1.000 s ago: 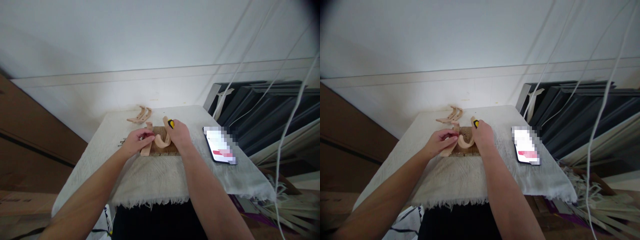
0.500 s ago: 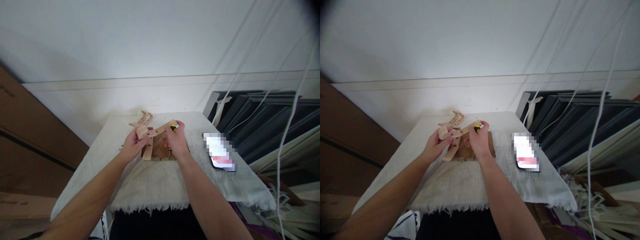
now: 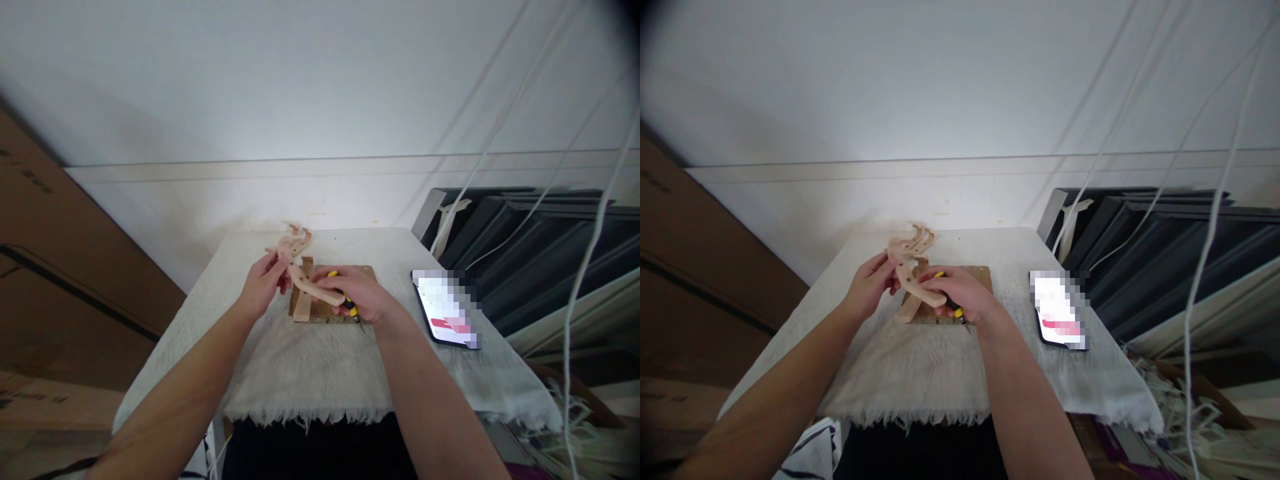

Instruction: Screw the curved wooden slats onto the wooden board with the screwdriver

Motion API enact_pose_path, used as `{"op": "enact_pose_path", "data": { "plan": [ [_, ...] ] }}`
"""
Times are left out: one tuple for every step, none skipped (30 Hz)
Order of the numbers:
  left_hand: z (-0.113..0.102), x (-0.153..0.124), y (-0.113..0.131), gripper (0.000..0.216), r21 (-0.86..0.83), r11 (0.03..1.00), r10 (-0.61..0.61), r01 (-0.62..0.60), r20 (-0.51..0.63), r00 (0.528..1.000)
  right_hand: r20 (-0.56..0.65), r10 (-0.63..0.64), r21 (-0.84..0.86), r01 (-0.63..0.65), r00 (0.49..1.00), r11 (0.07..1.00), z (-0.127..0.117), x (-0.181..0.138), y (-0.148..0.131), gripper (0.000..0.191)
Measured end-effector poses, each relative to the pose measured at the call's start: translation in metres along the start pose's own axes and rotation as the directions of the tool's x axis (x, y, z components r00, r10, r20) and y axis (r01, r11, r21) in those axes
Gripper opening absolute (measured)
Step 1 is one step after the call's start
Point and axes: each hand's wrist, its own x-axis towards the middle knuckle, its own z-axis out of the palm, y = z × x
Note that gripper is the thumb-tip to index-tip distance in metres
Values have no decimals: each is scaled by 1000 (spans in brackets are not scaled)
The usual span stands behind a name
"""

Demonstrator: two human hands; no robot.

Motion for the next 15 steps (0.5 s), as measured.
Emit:
{"op": "enact_pose_path", "data": {
  "plan": [
    [0, 0, -1, 40, 42, 999, 9, -11, 30, 1000, 64, -7, -47, 10, 998, 999, 1, -1, 0, 22],
    [1, -1, -3, 42, 73, 997, 9, -14, 56, 998, 120, -12, -79, 21, 993, 997, 2, -2, 1, 22],
    [1, -1, -4, 45, 92, 996, 4, -11, 71, 998, 157, -20, -103, 36, 987, 994, 3, -3, 2, 22],
    [2, -2, -6, 49, 102, 995, -5, -3, 78, 997, 176, -29, -122, 51, 984, 991, 4, -3, 2, 23],
    [3, -2, -7, 53, 111, 994, -14, 5, 86, 996, 187, -33, -138, 60, 982, 989, 5, -3, 3, 24],
    [4, -3, -9, 57, 125, 992, -20, 7, 100, 995, 189, -34, -147, 62, 981, 987, 5, -2, 3, 24],
    [4, -3, -10, 59, 147, 989, -19, 1, 121, 993, 187, -30, -154, 60, 982, 986, 6, -2, 4, 24],
    [4, -4, -11, 61, 177, 984, -12, -15, 148, 989, 185, -27, -158, 57, 982, 986, 6, -2, 4, 23],
    [4, -4, -11, 62, 213, 976, 2, -41, 178, 984, 186, -23, -159, 54, 982, 986, 6, -2, 4, 23],
    [3, -4, -12, 62, 252, 965, 23, -74, 200, 980, 187, -20, -158, 50, 982, 986, 5, -3, 3, 22],
    [2, -4, -12, 62, 292, 950, 47, -108, 210, 977, 185, -19, -162, 49, 983, 986, 4, -4, 2, 21],
    [1, -5, -13, 63, 331, 933, 70, -140, 213, 974, 179, -19, -175, 51, 984, 983, 2, -5, 1, 19],
    [0, -6, -13, 66, 369, 915, 86, -165, 219, 972, 169, -24, -188, 57, 985, 981, 0, -6, 0, 18],
    [-1, -7, -13, 68, 408, 894, 94, -185, 231, 968, 156, -35, -198, 66, 987, 978, -2, -7, -1, 16],
    [-2, -8, -13, 69, 445, 872, 97, -203, 250, 963, 138, -50, -202, 78, 989, 976, -4, -8, -2, 15]
  ]
}}
